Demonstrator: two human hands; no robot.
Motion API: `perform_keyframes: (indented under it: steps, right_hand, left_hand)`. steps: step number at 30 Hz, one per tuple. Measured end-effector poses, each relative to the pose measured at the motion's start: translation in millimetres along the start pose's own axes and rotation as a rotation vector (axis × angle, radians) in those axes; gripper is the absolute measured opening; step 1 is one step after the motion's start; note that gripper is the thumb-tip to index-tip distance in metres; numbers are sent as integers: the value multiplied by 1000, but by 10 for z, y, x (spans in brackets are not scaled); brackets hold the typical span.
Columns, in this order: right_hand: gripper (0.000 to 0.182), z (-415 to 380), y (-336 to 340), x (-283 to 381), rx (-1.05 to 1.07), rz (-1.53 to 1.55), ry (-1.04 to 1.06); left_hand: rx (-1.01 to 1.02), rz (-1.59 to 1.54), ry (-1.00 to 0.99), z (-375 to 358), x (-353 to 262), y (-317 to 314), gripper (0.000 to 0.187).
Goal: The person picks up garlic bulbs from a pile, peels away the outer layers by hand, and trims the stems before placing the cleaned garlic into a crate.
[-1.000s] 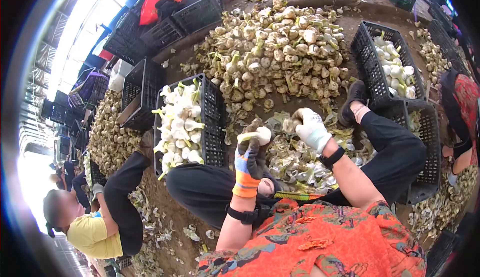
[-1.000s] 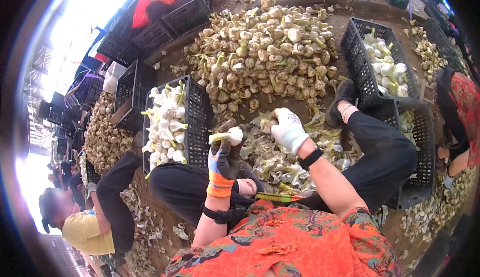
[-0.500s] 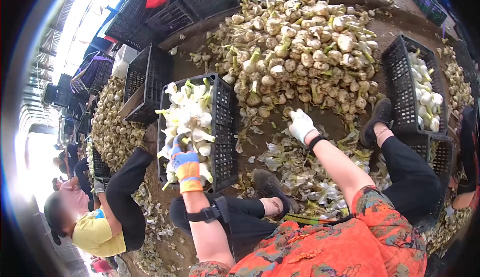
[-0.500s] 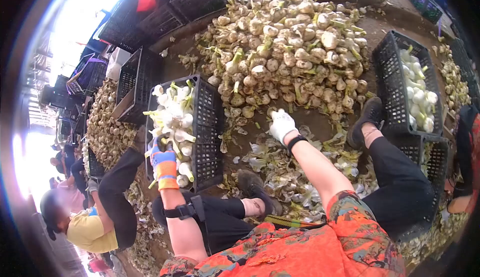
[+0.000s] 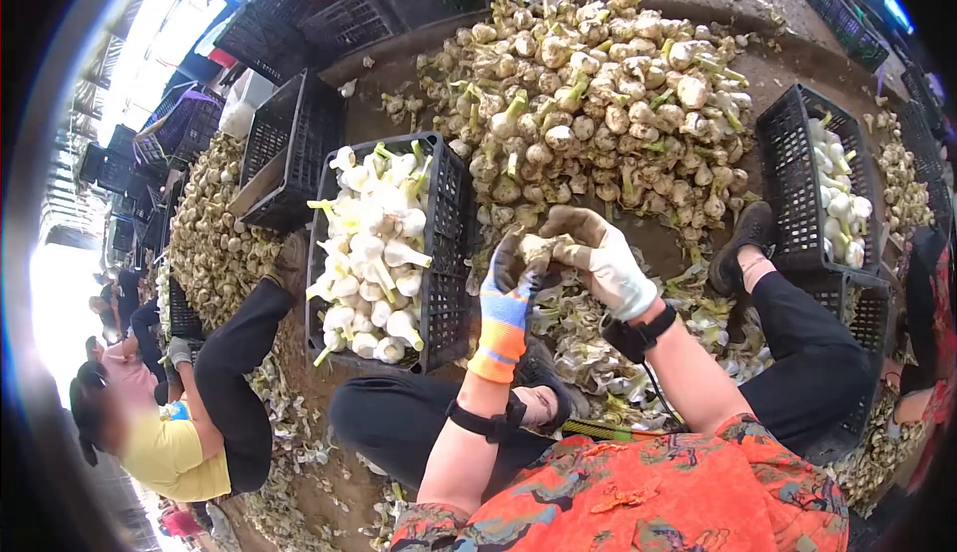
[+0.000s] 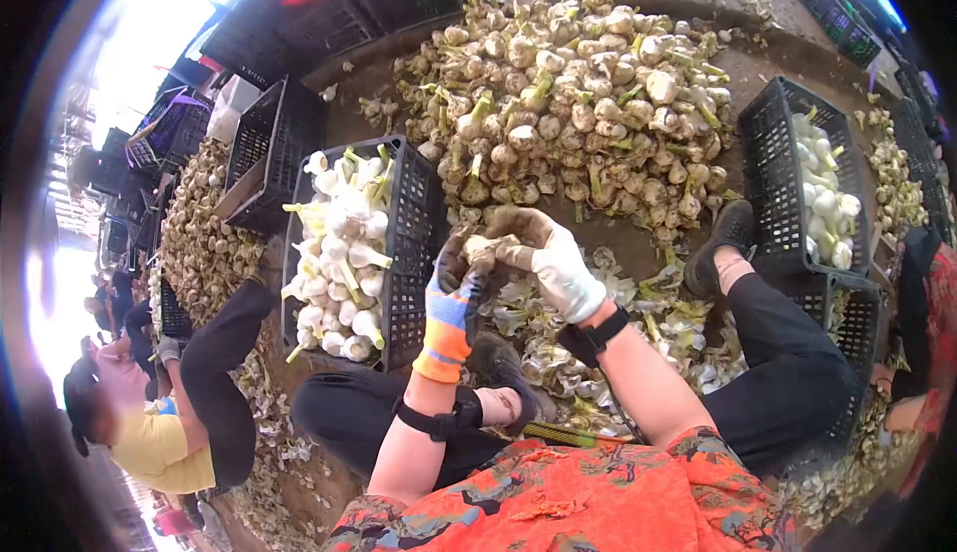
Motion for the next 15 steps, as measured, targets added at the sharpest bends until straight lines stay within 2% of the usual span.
perform_keyframes:
  steps: [2, 3, 4, 6, 7, 10, 11, 15]
  right_hand:
    - [38, -199, -136, 180, -28, 222, -24]
    - [44, -325, -193, 246, -34, 100, -55]
    - [37, -448, -245, 237, -62, 128, -141]
    - [30, -513, -325, 311, -60, 173, 58]
    - [23, -573, -275, 317, -113, 135, 45]
    - [21, -770, -240, 506, -158, 143, 133]
    - [25, -891, -242, 497, -102, 144, 9]
    - [28, -1217, -256, 795, -58, 58, 12]
  left_hand:
    - [122, 51, -191, -136, -200, -108, 55]
    - [121, 211, -316, -268, -398, -258, 52]
    - [141, 264, -386, -355, -462, -331, 52]
    - [178, 365, -529, -534, -554, -473, 50]
    - [115, 520, -638, -664, -644, -546, 49]
    - [180, 206, -524, -741, -497, -570, 50]
    - [169, 315, -571, -815, -499, -607, 48]
    - [202, 228, -505, -875, -368, -632, 50]
Point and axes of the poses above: each hand's wrist, its own z-axis towards the middle knuckle, its own y-axis out of the back of the hand, x = y × z, the point moved 9 cm from there along z, towards the middle knuckle, and after that the axes turned 3 degrees about y, right-handed, at the moved point
